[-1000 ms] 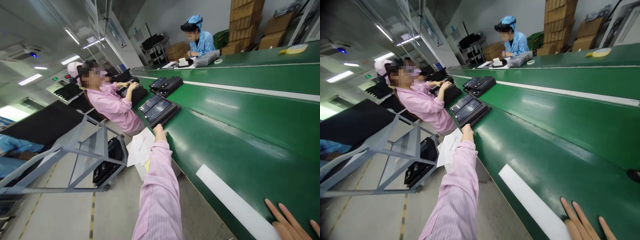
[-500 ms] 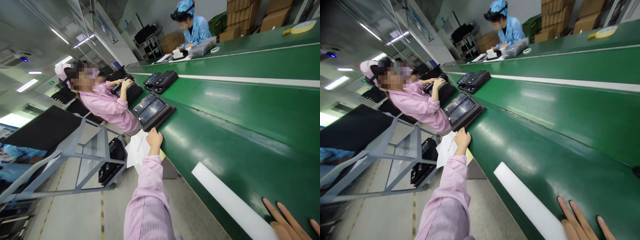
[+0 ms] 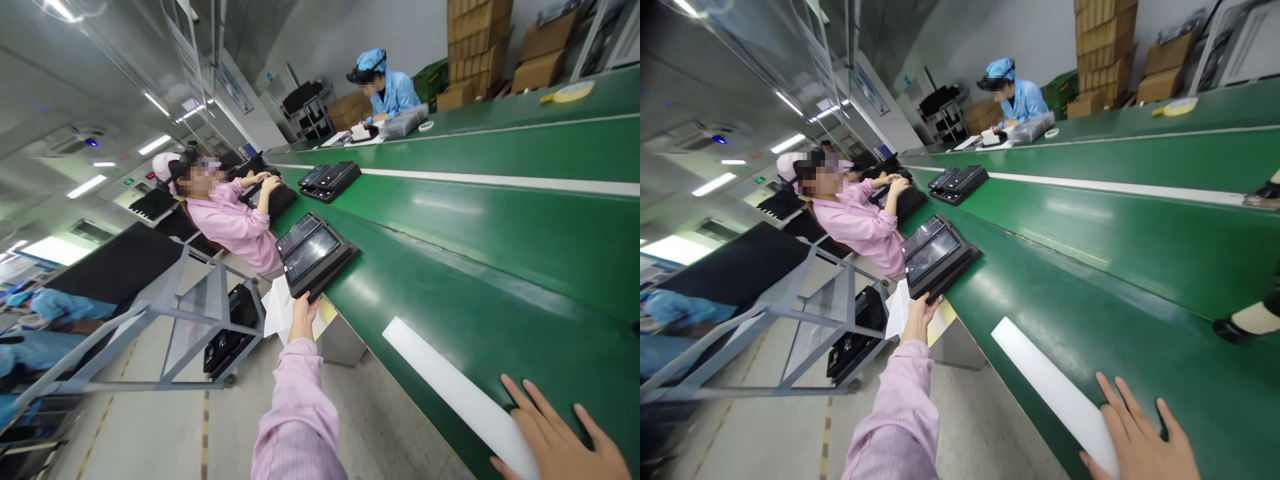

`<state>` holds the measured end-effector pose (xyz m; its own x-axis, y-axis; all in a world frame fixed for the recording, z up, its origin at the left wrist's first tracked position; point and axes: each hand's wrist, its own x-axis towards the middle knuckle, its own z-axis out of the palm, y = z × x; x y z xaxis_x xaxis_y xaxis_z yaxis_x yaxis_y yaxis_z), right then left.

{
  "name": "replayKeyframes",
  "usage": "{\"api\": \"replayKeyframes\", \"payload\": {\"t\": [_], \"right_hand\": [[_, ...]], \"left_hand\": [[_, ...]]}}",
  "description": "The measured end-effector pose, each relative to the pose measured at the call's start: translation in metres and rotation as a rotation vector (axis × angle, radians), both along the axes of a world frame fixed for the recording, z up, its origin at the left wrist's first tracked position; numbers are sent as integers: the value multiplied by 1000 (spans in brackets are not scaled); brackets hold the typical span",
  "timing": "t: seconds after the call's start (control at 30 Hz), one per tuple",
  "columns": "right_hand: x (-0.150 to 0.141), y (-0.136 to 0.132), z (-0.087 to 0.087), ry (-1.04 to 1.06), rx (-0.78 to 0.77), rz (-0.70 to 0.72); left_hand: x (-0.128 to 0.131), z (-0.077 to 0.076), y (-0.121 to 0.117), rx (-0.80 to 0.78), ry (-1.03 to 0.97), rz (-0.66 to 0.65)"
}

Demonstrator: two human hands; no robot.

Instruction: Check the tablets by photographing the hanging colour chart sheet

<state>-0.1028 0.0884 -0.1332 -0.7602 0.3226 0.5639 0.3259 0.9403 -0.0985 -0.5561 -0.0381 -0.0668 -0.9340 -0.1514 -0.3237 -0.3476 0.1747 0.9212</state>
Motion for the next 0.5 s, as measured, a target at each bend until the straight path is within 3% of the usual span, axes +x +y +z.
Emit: {"api": "replayKeyframes", "payload": {"t": [0.1, 0.2, 0.27, 0.37, 0.5], "right_hand": [[4, 2, -5, -26, 15, -14], [13, 0, -10, -43, -212, 3], [18, -5, -3, -49, -519, -52], [20, -16, 29, 8, -1147, -141], [15, -37, 82, 472, -2010, -314]], "left_hand": [[25, 19, 2, 157, -30, -3], [71, 29, 0, 274, -57, -19], [112, 30, -5, 334, -86, -46], [185, 29, -18, 409, -149, -106], [295, 17, -42, 499, -250, -211]]}}
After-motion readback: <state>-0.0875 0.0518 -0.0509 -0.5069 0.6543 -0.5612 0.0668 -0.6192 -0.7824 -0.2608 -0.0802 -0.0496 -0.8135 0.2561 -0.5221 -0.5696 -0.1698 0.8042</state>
